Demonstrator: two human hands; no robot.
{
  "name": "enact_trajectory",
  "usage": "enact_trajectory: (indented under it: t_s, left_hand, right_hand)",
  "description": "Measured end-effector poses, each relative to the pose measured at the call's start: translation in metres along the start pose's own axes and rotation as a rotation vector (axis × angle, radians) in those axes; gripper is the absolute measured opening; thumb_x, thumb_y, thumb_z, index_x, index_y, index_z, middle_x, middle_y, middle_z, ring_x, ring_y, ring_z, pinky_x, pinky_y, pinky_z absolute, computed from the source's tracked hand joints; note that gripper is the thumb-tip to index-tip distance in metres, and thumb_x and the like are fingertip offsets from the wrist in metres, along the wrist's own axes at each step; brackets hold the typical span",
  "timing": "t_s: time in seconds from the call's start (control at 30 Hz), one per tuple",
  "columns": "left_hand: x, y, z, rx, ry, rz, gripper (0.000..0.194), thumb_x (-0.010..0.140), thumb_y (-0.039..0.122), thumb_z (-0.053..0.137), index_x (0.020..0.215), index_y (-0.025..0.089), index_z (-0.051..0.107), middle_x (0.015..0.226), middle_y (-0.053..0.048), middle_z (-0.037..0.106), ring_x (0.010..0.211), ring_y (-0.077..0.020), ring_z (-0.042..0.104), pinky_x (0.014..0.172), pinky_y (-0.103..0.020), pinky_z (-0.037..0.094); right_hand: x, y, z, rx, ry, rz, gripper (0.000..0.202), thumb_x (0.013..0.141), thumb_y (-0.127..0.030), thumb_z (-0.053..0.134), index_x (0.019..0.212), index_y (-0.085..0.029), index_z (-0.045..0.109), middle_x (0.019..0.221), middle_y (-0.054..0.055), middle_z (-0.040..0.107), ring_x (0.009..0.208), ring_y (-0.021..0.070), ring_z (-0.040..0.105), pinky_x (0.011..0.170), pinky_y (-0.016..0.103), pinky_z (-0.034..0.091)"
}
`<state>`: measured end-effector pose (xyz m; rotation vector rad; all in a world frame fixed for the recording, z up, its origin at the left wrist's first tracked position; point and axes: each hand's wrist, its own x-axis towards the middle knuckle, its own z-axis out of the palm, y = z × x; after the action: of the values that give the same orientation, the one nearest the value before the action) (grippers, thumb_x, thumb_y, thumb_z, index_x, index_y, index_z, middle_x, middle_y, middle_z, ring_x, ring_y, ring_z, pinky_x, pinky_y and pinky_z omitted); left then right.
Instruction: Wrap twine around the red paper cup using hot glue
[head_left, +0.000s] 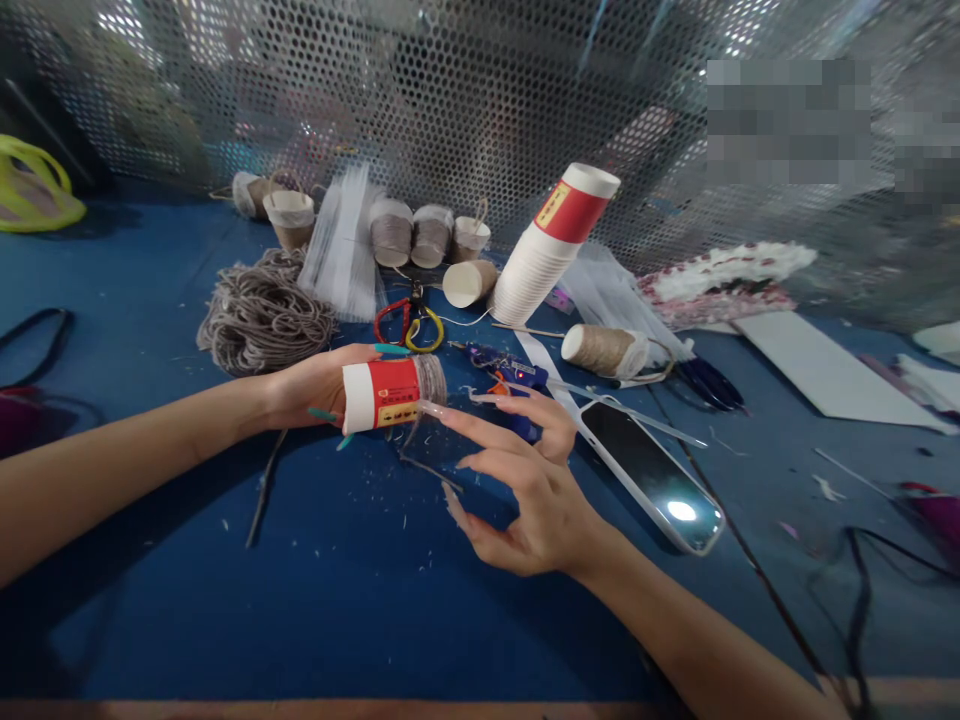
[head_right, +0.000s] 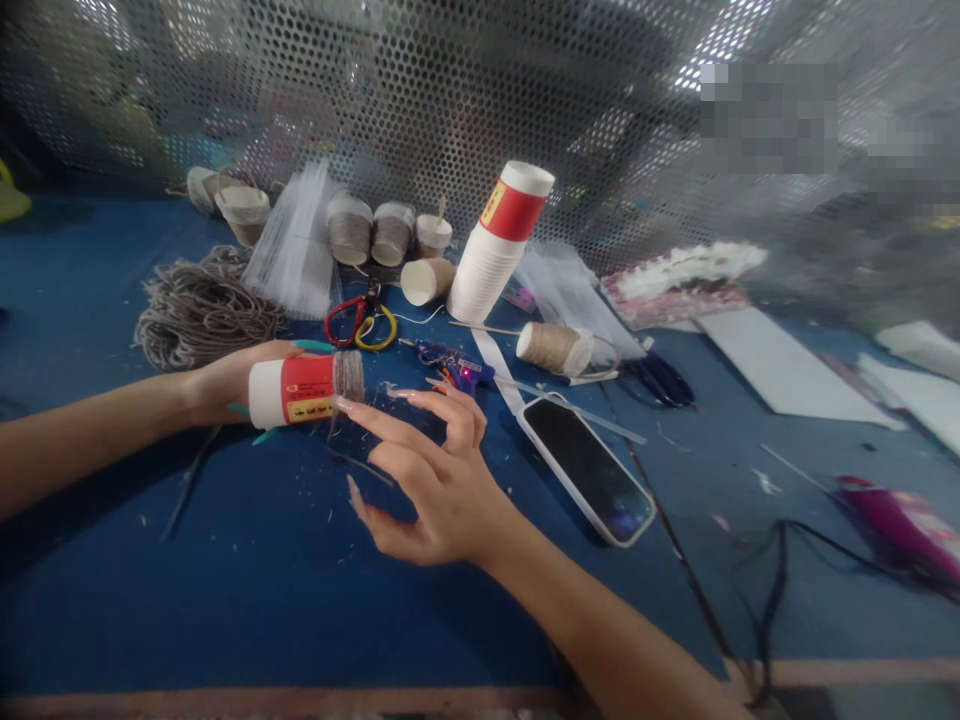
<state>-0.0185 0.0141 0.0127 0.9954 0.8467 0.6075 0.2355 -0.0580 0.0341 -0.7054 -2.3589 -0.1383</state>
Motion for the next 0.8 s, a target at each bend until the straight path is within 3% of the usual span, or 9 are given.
enact_trajectory:
  t_s: [0.1, 0.6, 0.7, 0.8]
  left_hand:
    - [0.0002, 0.0008, -0.0021, -0.113, 0.019, -0.129, 0.051, 0.079, 0.052, 0.063, 0.11, 0.011, 0.069, 0.087, -0.01, 0.077, 0.064, -0.0181, 0.066, 0.051, -0.021, 0.045]
    - [-0.0035, 0.0048, 0.0026, -0.195, 0.046, -0.102, 0.044, 0.079, 0.047, 0.066, 0.103, 0.01, 0.071, 0.077, -0.01, 0.076, 0.056, -0.0183, 0.067, 0.042, -0.019, 0.044]
    - [-0.0031, 0.005, 0.0033, -0.212, 0.028, -0.086, 0.044, 0.08, 0.046, 0.065, 0.106, 0.011, 0.069, 0.076, -0.009, 0.076, 0.056, -0.0194, 0.067, 0.04, -0.019, 0.044]
    - [-0.0021, 0.004, 0.003, -0.22, 0.005, -0.087, 0.043, 0.085, 0.045, 0.06, 0.108, 0.009, 0.068, 0.08, -0.01, 0.076, 0.058, -0.02, 0.067, 0.042, -0.02, 0.046]
  right_hand:
    - [-0.0023, -0.0009, 0.0009, -0.007, 0.012, -0.015, 0.024, 0.078, -0.023, 0.061, 0.097, -0.026, 0.046, 0.12, 0.002, 0.07, 0.115, 0.0261, 0.052, 0.102, 0.048, 0.036]
    - [-0.0011, 0.0022, 0.0029, 0.008, -0.017, -0.04, 0.017, 0.081, -0.023, 0.059, 0.094, -0.024, 0.048, 0.118, 0.001, 0.072, 0.109, 0.0253, 0.052, 0.096, 0.046, 0.037]
    - [-0.0008, 0.0023, 0.0027, 0.031, 0.011, -0.037, 0.017, 0.08, -0.021, 0.058, 0.093, -0.024, 0.049, 0.11, 0.001, 0.074, 0.105, 0.0243, 0.055, 0.093, 0.046, 0.04]
    - [-0.0008, 0.0024, 0.0021, 0.021, 0.09, -0.025, 0.014, 0.078, -0.017, 0.056, 0.087, -0.024, 0.049, 0.087, 0.0, 0.073, 0.089, 0.0217, 0.057, 0.086, 0.044, 0.045]
